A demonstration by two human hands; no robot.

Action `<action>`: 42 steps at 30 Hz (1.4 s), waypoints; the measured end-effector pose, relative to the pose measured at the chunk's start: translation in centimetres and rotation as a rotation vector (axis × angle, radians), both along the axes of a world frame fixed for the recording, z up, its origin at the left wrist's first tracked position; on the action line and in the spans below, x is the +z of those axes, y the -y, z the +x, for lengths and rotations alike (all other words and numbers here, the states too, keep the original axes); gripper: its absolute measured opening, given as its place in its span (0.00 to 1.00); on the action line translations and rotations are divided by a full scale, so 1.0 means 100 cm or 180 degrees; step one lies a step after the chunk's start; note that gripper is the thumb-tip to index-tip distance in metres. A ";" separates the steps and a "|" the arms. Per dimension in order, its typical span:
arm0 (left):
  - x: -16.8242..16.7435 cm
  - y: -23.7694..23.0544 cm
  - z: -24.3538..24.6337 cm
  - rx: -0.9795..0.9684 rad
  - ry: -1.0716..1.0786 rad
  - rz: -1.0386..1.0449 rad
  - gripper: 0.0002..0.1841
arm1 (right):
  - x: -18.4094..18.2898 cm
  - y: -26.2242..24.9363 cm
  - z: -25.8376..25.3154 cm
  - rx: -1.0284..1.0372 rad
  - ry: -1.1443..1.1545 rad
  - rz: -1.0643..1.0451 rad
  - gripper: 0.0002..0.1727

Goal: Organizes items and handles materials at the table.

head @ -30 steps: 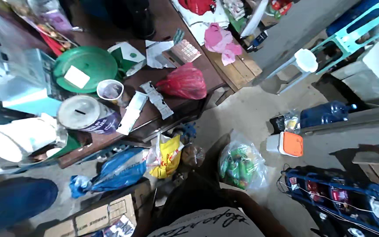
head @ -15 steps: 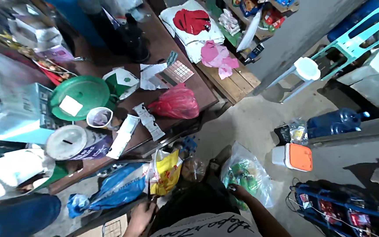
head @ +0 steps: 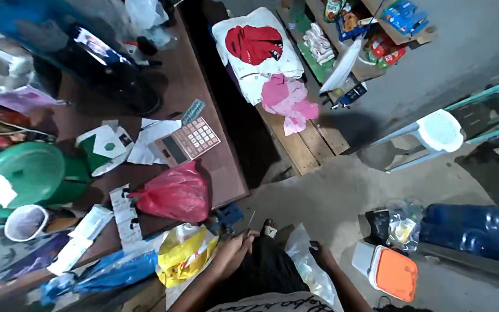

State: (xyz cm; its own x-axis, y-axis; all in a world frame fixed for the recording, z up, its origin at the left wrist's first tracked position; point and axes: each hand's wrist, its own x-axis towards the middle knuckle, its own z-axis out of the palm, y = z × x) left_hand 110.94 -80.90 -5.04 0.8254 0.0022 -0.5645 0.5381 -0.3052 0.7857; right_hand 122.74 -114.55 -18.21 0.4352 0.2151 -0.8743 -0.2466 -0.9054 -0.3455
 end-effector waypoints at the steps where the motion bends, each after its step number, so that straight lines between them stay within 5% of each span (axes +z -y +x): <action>1: 0.002 0.004 0.015 0.0089 0.0057 -0.0057 0.22 | 0.011 -0.015 0.017 -0.0126 0.0066 0.0254 0.25; 10: 0.008 0.047 0.103 0.2108 0.0444 -0.0923 0.22 | 0.113 -0.120 0.076 0.0192 0.0519 0.3341 0.10; 14: 0.011 0.051 0.124 0.2580 0.0506 -0.1200 0.25 | 0.127 -0.146 0.087 0.0758 0.0576 0.3015 0.17; 20: 0.020 0.042 0.153 0.2753 0.0603 -0.1532 0.25 | 0.141 -0.172 0.110 0.0755 0.0647 0.2428 0.24; 29: -0.005 -0.022 0.186 0.1464 0.0730 -0.1676 0.28 | 0.128 -0.194 0.189 0.0393 0.0087 0.2528 0.19; 34: -0.020 -0.072 0.207 0.1454 0.0060 -0.1594 0.21 | 0.122 -0.233 0.250 0.0410 0.0320 0.2107 0.19; 37: -0.028 -0.099 0.219 0.1387 0.0478 -0.1342 0.21 | 0.126 -0.269 0.281 0.0695 0.0667 0.1994 0.18; 42: -0.005 -0.149 0.227 0.2445 0.1364 -0.0879 0.17 | 0.130 -0.350 0.317 0.1039 0.0890 0.2231 0.19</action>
State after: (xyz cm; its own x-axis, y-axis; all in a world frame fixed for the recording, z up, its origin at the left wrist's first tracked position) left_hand 133.62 -66.03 -5.59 0.7916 0.5467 -0.2728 0.1615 0.2434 0.9564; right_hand 154.44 -79.59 -5.21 0.4381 0.8243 -0.3585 0.1707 -0.4679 -0.8672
